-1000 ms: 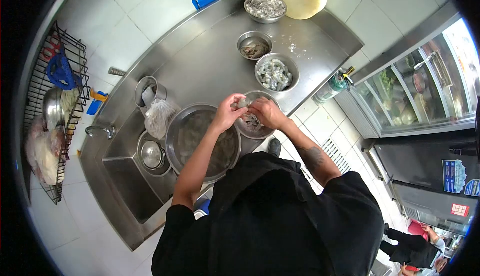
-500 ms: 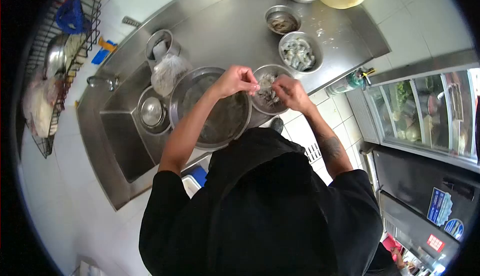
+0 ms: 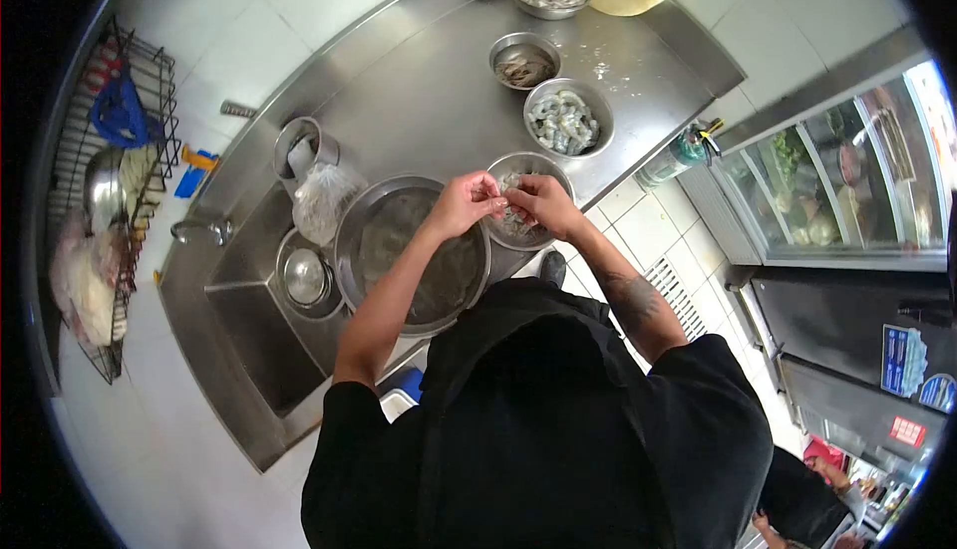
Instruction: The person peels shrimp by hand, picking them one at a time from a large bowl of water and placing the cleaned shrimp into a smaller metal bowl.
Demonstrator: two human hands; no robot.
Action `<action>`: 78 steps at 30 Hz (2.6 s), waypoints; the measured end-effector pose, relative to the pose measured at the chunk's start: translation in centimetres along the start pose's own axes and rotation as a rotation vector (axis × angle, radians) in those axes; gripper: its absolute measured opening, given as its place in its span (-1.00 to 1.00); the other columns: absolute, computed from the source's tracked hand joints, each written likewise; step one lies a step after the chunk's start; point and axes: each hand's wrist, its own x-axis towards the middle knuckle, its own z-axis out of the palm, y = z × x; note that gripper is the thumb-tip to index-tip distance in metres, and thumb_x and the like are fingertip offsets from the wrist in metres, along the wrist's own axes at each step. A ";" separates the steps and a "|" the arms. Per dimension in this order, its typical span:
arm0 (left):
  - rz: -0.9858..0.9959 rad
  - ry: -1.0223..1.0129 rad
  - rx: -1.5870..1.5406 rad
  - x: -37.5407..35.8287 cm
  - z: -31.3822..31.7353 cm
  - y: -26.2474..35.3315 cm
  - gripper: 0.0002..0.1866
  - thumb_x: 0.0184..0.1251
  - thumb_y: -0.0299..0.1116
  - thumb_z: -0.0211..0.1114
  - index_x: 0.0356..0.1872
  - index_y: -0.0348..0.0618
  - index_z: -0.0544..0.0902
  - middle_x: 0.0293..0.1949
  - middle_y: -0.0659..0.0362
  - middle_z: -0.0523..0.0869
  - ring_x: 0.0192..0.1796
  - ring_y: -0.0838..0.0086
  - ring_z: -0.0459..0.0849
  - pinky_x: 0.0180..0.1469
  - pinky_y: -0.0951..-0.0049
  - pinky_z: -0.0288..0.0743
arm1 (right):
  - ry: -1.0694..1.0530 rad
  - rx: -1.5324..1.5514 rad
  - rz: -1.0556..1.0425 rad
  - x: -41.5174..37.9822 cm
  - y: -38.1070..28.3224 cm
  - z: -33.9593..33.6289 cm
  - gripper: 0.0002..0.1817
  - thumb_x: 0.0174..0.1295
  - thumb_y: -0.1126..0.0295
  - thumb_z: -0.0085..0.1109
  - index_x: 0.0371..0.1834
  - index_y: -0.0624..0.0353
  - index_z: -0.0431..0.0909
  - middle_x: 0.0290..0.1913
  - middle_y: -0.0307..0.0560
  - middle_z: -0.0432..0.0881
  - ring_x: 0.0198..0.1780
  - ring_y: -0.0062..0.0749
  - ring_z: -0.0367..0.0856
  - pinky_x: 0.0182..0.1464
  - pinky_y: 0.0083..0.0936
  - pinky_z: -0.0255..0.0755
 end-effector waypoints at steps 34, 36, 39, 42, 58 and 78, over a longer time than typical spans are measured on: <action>0.241 -0.146 0.727 -2.0 2.9 6.6 -0.79 0.21 -0.46 0.42 -0.29 -0.29 0.54 -0.45 0.05 0.62 -0.47 0.34 0.58 -0.34 0.36 0.47 | -0.134 0.261 0.015 -2.8 -3.2 -3.0 -0.78 0.17 0.48 0.29 -0.11 0.25 0.62 -0.37 -0.20 0.64 -0.39 -0.62 0.59 -0.39 -0.66 0.51; 0.308 -0.148 0.715 -1.4 3.3 6.8 -0.81 0.21 -0.48 0.42 -0.29 -0.28 0.55 -0.43 0.04 0.64 -0.45 0.32 0.60 -0.33 0.35 0.49 | -0.204 0.253 -0.027 -2.7 -2.7 -2.9 -0.71 0.21 0.49 0.26 0.01 0.24 0.59 -0.31 -0.18 0.66 -0.33 -0.57 0.63 -0.27 -0.59 0.61; 0.351 -0.134 0.719 -1.2 4.2 7.2 -0.82 0.19 -0.51 0.42 -0.28 -0.26 0.57 -0.37 0.01 0.67 -0.42 0.25 0.65 -0.30 0.32 0.52 | -0.186 0.181 -0.082 -2.5 -2.6 -2.9 -0.80 0.18 0.53 0.28 -0.12 0.25 0.62 -0.38 -0.23 0.66 -0.41 -0.62 0.60 -0.38 -0.63 0.54; 0.374 -0.113 0.781 -1.2 4.1 7.2 -0.82 0.17 -0.54 0.42 -0.27 -0.25 0.58 -0.34 0.01 0.69 -0.37 0.16 0.68 -0.29 0.31 0.53 | -0.137 0.147 -0.066 -3.0 -3.5 -2.7 -0.82 0.12 0.52 0.30 -0.19 0.26 0.63 -0.44 -0.23 0.64 -0.46 -0.64 0.57 -0.44 -0.66 0.47; 0.471 -0.092 0.819 -1.1 3.4 6.8 -0.84 0.22 -0.56 0.35 -0.20 -0.27 0.59 -0.27 -0.06 0.69 -0.25 0.02 0.69 -0.22 0.18 0.56 | -0.183 -0.091 -0.200 -3.5 -5.2 -3.2 -0.82 0.14 0.47 0.32 -0.19 0.23 0.65 -0.47 -0.25 0.64 -0.42 -0.67 0.57 -0.38 -0.61 0.49; 0.476 -0.133 0.798 -0.6 3.9 7.2 -0.81 0.22 -0.56 0.34 -0.16 -0.28 0.57 -0.23 -0.05 0.69 -0.20 -0.03 0.68 -0.20 0.14 0.57 | -0.084 0.102 -0.089 -3.4 -5.4 -2.8 -0.90 0.07 0.50 0.28 -0.33 0.25 0.64 -0.60 -0.29 0.54 -0.60 -0.70 0.44 -0.57 -0.70 0.27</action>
